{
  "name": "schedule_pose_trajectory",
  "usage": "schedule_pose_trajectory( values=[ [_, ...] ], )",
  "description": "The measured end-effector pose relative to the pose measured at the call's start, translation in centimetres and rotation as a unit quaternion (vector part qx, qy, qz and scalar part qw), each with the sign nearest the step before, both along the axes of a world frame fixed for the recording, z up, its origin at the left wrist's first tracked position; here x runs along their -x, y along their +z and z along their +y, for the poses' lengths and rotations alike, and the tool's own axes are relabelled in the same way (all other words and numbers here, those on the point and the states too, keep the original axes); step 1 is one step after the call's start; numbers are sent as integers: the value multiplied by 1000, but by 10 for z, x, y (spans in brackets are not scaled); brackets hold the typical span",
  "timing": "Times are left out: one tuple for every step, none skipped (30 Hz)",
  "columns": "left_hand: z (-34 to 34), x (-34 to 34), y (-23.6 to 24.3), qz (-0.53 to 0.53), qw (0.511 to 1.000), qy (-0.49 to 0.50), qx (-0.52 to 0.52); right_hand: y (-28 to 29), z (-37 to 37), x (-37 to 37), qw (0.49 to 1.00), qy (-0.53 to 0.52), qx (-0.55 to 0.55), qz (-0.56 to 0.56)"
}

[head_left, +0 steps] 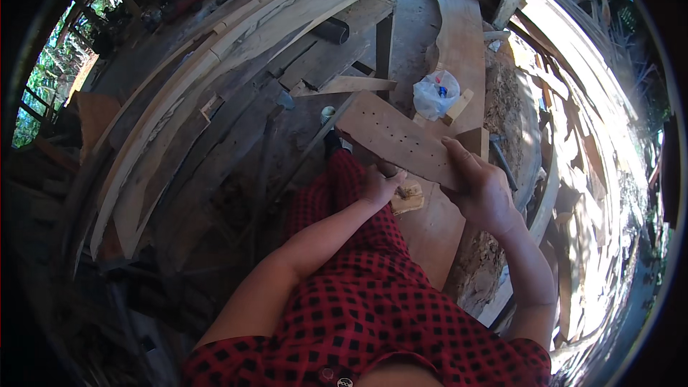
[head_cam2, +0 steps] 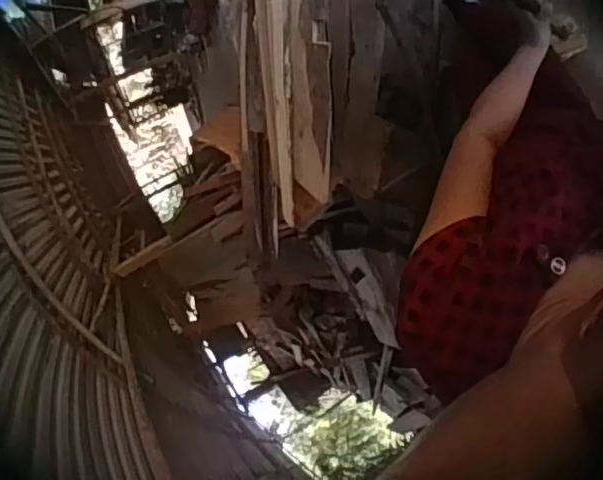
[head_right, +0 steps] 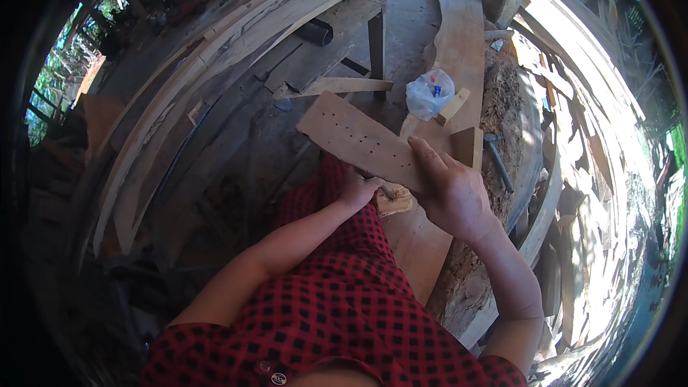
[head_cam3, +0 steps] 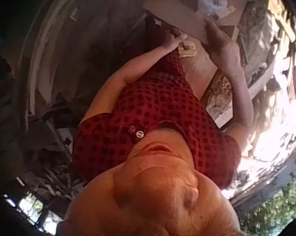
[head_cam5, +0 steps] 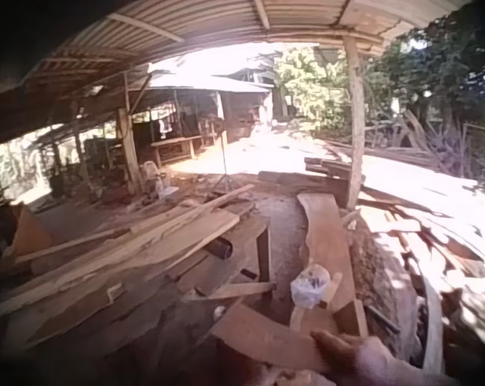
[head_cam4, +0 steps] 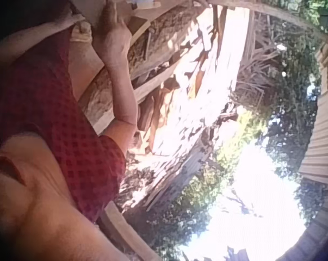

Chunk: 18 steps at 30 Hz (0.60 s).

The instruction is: Shaping or joining wood pieces using a chisel and wooden mallet in a workshop.

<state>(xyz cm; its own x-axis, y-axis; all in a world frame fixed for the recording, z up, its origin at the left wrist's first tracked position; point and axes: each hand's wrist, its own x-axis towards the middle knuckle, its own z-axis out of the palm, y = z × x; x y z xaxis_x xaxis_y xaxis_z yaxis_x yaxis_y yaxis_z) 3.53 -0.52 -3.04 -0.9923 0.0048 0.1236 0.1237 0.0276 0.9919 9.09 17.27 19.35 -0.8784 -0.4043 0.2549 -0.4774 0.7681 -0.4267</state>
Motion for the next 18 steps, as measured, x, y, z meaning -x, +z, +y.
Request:
schedule_pose_trajectory(
  values=[
    [-1,0,4,29,999,7,42,-4,-1,-2,1000,1,1,-1],
    [-3,0,5,60,995,15,84,-11,-3,-4,998,7,56,17],
    [-1,3,-2,60,994,16,85,-17,-4,-4,993,13,110,35],
    [2,6,-12,113,986,45,110,-20,-2,-2,993,15,111,36],
    [4,8,-14,165,974,73,134,-24,3,2,999,1,-41,-19],
    [3,8,-16,165,974,73,135,-26,6,4,978,-12,-193,-73],
    [2,7,-19,144,982,55,112,-24,6,3,979,-12,-192,-73],
    [1,6,-18,122,988,40,89,-21,6,2,982,-20,-181,-47],
    [-1,6,-16,122,987,44,90,-18,6,1,985,-27,-170,-22],
    [-1,6,-15,68,996,26,60,-15,5,2,985,-23,-169,-21],
    [-2,5,-12,12,999,4,29,-13,3,1,997,-15,-69,-10],
    [-1,4,-9,12,999,4,30,-13,2,1,999,-6,32,2],
    [0,3,-5,43,997,19,53,-17,1,0,999,-6,33,1],
    [1,3,-3,74,994,32,76,-25,2,-2,998,-8,56,13],
    [0,5,-8,76,994,34,77,-32,2,-1,996,-6,80,26],
    [-2,7,-12,100,990,24,96,-40,6,2,996,-5,81,28],
    [-1,8,-12,122,986,12,114,-46,11,6,999,-19,7,-28],
    [0,6,-12,123,986,11,114,-48,14,9,994,-33,-67,-84]
  ],
)
